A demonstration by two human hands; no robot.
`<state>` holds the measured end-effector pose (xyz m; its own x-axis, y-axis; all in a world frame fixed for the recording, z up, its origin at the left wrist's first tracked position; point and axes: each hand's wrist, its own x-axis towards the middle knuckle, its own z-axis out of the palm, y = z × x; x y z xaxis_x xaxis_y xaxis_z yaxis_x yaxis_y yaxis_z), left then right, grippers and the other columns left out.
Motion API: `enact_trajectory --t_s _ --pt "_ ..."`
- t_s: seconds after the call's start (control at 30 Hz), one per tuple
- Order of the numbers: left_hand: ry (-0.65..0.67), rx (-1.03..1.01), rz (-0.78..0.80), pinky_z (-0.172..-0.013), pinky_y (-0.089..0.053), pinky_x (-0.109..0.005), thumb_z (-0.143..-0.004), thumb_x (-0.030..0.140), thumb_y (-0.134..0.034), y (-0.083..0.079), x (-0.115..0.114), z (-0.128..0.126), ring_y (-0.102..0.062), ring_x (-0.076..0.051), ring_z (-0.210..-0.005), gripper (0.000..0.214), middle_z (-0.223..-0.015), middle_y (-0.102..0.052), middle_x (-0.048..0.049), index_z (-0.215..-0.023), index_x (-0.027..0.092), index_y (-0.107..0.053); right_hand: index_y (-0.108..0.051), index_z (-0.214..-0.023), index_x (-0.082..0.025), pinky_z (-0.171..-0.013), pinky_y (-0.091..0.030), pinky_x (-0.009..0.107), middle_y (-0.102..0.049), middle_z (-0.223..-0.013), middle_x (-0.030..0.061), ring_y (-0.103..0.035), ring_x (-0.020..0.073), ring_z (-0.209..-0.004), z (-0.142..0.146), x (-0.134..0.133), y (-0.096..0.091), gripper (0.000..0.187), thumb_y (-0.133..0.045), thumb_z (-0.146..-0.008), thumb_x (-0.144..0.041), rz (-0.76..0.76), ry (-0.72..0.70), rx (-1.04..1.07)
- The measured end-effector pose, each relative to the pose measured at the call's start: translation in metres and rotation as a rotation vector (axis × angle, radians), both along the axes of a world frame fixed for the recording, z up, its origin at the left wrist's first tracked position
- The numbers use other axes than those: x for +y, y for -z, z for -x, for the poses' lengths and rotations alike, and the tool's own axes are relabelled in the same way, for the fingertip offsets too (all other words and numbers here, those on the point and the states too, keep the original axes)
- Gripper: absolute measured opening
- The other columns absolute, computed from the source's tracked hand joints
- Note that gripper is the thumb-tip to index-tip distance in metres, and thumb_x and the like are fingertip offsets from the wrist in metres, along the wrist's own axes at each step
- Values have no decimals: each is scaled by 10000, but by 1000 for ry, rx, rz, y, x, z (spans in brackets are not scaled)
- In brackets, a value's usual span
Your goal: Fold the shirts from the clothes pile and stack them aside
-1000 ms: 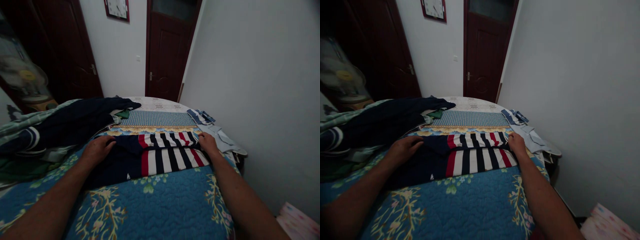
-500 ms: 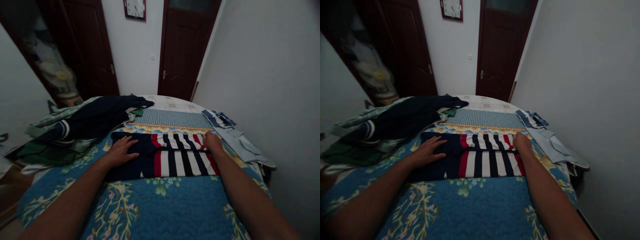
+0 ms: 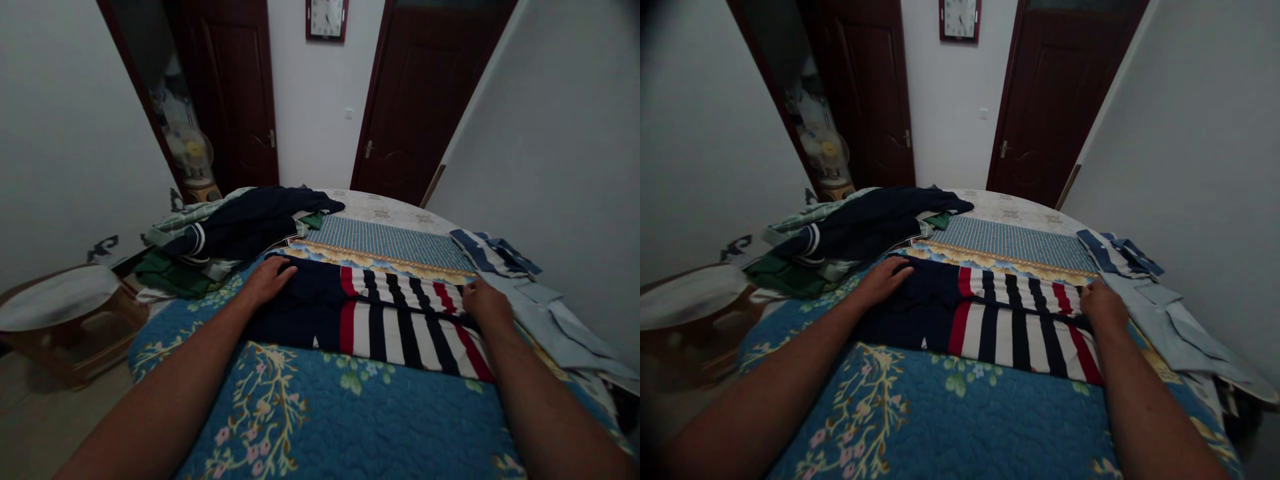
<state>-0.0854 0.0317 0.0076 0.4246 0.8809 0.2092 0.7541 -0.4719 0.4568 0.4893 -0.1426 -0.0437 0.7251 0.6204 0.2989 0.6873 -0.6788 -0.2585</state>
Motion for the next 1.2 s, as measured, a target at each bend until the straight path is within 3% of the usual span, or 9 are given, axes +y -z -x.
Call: enact_trajectory --t_s 0.13,0.3,0.37,0.43,0.57,0.67,0.73,0.87,1.2 --pt "-31 -138 -172 -1241 -436 -408 -1016 404 -596 -8 -3 -1 -629 -273 -1378 386 -1416 -727 -98 -1324 213 -731 -735 -1260 -123 -1027 -516 570 -691 -1227 270 -654 423 -1187 36 -3 -28 443 -519 -951 -355 -179 -130 -178" --pt "360 5 -167 -1166 -463 -450 -923 505 -776 -14 -34 -23 -624 -310 -1314 479 -1336 -742 -103 -1332 259 -735 -714 -1201 -227 -1129 -478 495 -704 -1195 156 -621 336 -1210 134 -2 -58 294 -541 -1001 -355 -239 -743 -178" --pt "439 116 -147 -1096 -483 -452 -908 506 -795 -13 -44 -31 -633 -319 -1253 478 -1280 -749 -99 -1324 275 -739 -712 -1206 -240 -1092 -505 486 -699 -1211 138 -626 325 -1186 177 -1 -58 269 -569 -1009 -355 -207 -953 -144" --pt "436 193 -138 -1027 -495 -433 -951 444 -743 -11 -47 -37 -643 -308 -1188 367 -1219 -751 -99 -1272 267 -750 -712 -1234 -249 -1055 -522 493 -694 -1230 132 -624 328 -1173 213 1 -52 268 -595 -1010 -339 -171 -1038 -151" --pt "383 212 -120 -950 -498 -400 -1027 304 -564 -4 -42 -40 -654 -269 -1072 187 -1093 -747 -87 -1084 254 -734 -728 -1216 -235 -967 -537 481 -699 -1205 137 -616 324 -1117 249 11 -35 242 -618 -1006 -281 -113 -1035 -205" --pt "346 70 -132 -941 -506 -406 -1055 287 -458 0 -36 -38 -651 -259 -1026 205 -1074 -720 -89 -1069 239 -657 -748 -1107 -208 -929 -520 446 -709 -1106 125 -614 293 -1045 250 18 -27 198 -572 -1016 -209 -90 -992 -206" --pt "347 -26 -125 -940 -511 -408 -1073 311 -410 3 -32 -36 -649 -252 -1010 209 -1068 -696 -88 -1063 237 -605 -733 -1190 -197 -942 -503 437 -706 -1170 133 -607 295 -1096 247 19 -25 245 -591 -991 -181 -112 -958 -205" --pt "365 -69 -60 -930 -508 -408 -1083 351 -386 7 -29 -34 -650 -248 -991 193 -1045 -671 -75 -1059 250 -549 -649 -1393 -198 -969 -473 432 -682 -1308 150 -581 317 -1214 246 21 -27 454 -671 -940 -200 -72 -881 -210" --pt "425 -20 27 -915 -499 -388 -1085 378 -373 0 -31 -28 -636 -242 -981 215 -1012 -645 -60 -1055 258 -549 -734 -1183 -193 -907 -438 376 -674 -1178 135 -594 283 -1129 246 42 -44 288 -573 -963 -100 140 -679 -266"
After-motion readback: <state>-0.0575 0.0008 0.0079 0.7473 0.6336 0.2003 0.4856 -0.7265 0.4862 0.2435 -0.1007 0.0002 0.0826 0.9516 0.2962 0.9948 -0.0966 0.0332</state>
